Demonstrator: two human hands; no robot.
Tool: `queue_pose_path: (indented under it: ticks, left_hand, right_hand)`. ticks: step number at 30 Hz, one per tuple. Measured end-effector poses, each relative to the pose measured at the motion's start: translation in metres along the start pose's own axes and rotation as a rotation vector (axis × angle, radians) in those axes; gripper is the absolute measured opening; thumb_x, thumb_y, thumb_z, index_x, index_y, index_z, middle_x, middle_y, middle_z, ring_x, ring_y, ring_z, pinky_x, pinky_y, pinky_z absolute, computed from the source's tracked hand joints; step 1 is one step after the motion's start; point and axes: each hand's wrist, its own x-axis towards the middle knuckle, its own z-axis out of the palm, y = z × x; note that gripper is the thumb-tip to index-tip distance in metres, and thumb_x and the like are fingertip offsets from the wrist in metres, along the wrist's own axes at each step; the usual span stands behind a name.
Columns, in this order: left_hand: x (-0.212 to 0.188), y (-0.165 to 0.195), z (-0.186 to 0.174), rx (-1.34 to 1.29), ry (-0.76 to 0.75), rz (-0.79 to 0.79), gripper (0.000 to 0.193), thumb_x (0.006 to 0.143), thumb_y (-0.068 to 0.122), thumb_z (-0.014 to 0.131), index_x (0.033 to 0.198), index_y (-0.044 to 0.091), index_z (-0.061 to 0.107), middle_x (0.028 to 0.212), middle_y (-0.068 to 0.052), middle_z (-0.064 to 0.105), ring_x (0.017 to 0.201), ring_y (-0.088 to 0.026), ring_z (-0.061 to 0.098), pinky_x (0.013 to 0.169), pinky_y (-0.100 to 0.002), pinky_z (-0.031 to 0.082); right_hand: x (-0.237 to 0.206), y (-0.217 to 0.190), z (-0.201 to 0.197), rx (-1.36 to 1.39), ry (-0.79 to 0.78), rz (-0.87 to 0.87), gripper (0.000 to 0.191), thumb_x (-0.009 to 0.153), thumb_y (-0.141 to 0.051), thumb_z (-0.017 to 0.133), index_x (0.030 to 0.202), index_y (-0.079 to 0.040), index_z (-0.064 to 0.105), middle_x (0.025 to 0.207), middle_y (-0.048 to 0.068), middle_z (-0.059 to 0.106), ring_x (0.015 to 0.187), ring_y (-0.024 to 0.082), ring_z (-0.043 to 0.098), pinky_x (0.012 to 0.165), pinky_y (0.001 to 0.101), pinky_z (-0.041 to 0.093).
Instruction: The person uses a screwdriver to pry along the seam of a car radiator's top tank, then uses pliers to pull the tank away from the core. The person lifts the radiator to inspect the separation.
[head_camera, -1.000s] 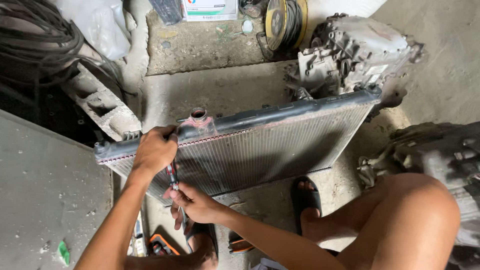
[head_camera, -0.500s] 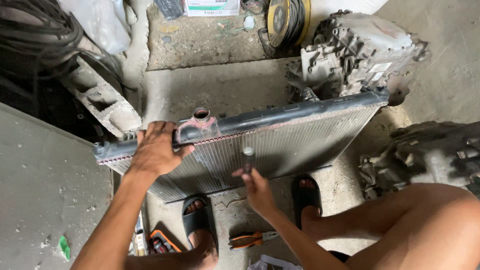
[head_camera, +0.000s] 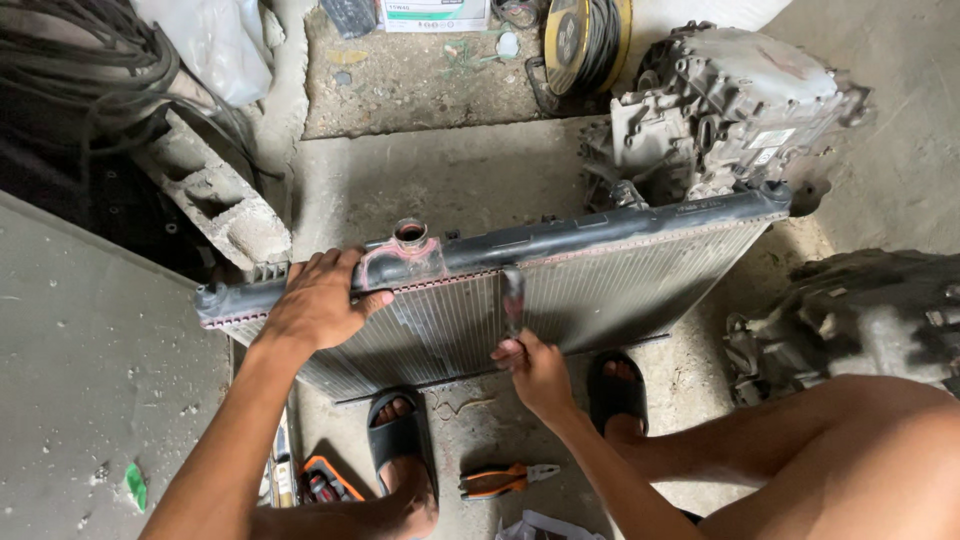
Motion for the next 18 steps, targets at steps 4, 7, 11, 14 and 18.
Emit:
queue_pose_path:
  ticks: [4, 7, 11, 14, 18]
  left_hand:
    - [0.0008, 0.0000, -0.0004, 0.044, -0.006, 0.017, 0.079, 0.089, 0.062, 0.062, 0.147, 0.012, 0.046, 0.144, -0.011, 0.053, 0.141, -0.026, 0.041, 0.119, -0.043, 0.025]
    - [-0.0021, 0.0013, -0.0006, 0.012, -0.022, -0.002, 0.078, 0.089, 0.062, 0.062, 0.146, 0.012, 0.047, 0.146, -0.010, 0.052, 0.141, -0.026, 0.040, 0.119, -0.043, 0.026]
    - [-0.0026, 0.0030, -0.0020, 0.033, -0.047, -0.034, 0.078, 0.090, 0.062, 0.061, 0.147, 0.012, 0.047, 0.145, -0.009, 0.053, 0.142, -0.024, 0.042, 0.121, -0.042, 0.025]
    - [-0.0025, 0.0018, -0.0025, 0.052, -0.027, 0.003, 0.075, 0.090, 0.062, 0.061, 0.144, 0.011, 0.050, 0.146, -0.010, 0.053, 0.143, -0.026, 0.041, 0.119, -0.042, 0.028]
    - [-0.0028, 0.0009, -0.0012, 0.037, 0.002, 0.013, 0.077, 0.088, 0.063, 0.063, 0.143, 0.011, 0.049, 0.144, -0.012, 0.052, 0.141, -0.027, 0.039, 0.116, -0.044, 0.026]
  right_hand:
    - [-0.0008, -0.0051, -0.0024, 0.104, 0.149, -0.336, 0.040, 0.112, -0.031, 0.046, 0.110, 0.002, 0.068, 0.100, 0.016, 0.078, 0.089, 0.026, 0.078, 0.074, 0.0355, 0.059]
    - [-0.0005, -0.0048, -0.0040, -0.107, -0.063, -0.031, 0.036, 0.105, -0.030, 0.049, 0.100, -0.004, 0.073, 0.091, 0.011, 0.080, 0.070, 0.024, 0.078, 0.064, 0.0349, 0.059]
    - [-0.0011, -0.0026, -0.0017, 0.046, 0.029, -0.197, 0.034, 0.108, -0.029, 0.052, 0.099, 0.000, 0.068, 0.091, 0.012, 0.080, 0.082, 0.022, 0.080, 0.068, 0.0333, 0.062]
    - [-0.0040, -0.0038, -0.0010, 0.044, 0.036, -0.197, 0.032, 0.107, -0.027, 0.054, 0.099, 0.001, 0.068, 0.094, 0.013, 0.081, 0.079, 0.023, 0.079, 0.065, 0.0344, 0.061]
    - [-0.0048, -0.0075, -0.0027, 0.003, -0.039, 0.071, 0.028, 0.103, -0.025, 0.055, 0.106, -0.003, 0.071, 0.084, 0.013, 0.081, 0.061, 0.030, 0.070, 0.059, 0.0405, 0.054]
